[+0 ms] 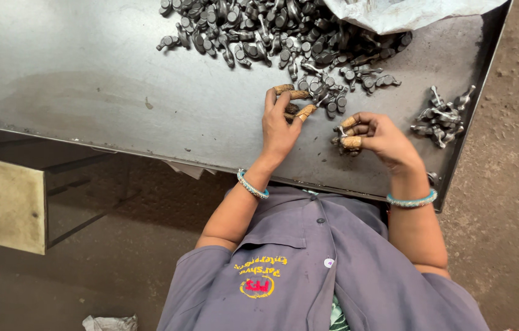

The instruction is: The person sorts small metal castings on a metal table, picking items one at a time from a large pile, turning and checking each piece by hand, and placing it into separate piles on the table. At one point they reach across the pile to gather more pieces to sort.

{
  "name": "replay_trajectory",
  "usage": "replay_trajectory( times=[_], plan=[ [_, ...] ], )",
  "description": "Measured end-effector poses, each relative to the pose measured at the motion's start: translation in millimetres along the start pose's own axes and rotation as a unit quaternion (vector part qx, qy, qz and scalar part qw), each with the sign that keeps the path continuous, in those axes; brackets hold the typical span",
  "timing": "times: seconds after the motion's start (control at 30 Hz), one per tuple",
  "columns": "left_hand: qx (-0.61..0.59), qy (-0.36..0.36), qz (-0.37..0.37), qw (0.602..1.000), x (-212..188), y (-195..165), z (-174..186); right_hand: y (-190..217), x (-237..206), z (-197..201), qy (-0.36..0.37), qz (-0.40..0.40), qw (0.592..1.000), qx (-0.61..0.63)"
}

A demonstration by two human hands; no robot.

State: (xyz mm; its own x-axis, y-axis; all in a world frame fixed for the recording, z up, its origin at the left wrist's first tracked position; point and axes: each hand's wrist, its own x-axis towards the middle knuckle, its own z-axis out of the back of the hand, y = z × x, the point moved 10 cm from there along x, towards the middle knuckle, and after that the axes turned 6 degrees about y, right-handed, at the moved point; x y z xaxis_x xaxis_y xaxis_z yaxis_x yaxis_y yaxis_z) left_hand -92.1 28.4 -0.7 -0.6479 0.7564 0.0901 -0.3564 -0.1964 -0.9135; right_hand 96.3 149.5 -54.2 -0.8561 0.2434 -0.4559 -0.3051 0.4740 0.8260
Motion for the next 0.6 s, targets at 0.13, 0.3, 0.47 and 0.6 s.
replay_trajectory(
  times=[0.13, 0.3, 0.47, 0.6],
  plan=[
    [-0.008, 0.010, 0.018, 1.000, 0, 2, 1, 77, 3, 26, -0.063, 0.175, 0.982, 0.019],
    [-0.010, 0.004, 0.008, 1.000, -3, 1, 5, 99, 6, -3, -0.193, 0.150, 0.911, -0.333],
    [0.000, -0.009, -0.020, 1.000, -3, -7, 6, 85, -11, -39, -0.284, 0.186, 0.781, -0.525],
    [-0.011, 0.016, 0.018, 1.000, -2, -8, -1, 61, -19, -15, -0.302, 0.170, 0.804, -0.483]
  ],
)
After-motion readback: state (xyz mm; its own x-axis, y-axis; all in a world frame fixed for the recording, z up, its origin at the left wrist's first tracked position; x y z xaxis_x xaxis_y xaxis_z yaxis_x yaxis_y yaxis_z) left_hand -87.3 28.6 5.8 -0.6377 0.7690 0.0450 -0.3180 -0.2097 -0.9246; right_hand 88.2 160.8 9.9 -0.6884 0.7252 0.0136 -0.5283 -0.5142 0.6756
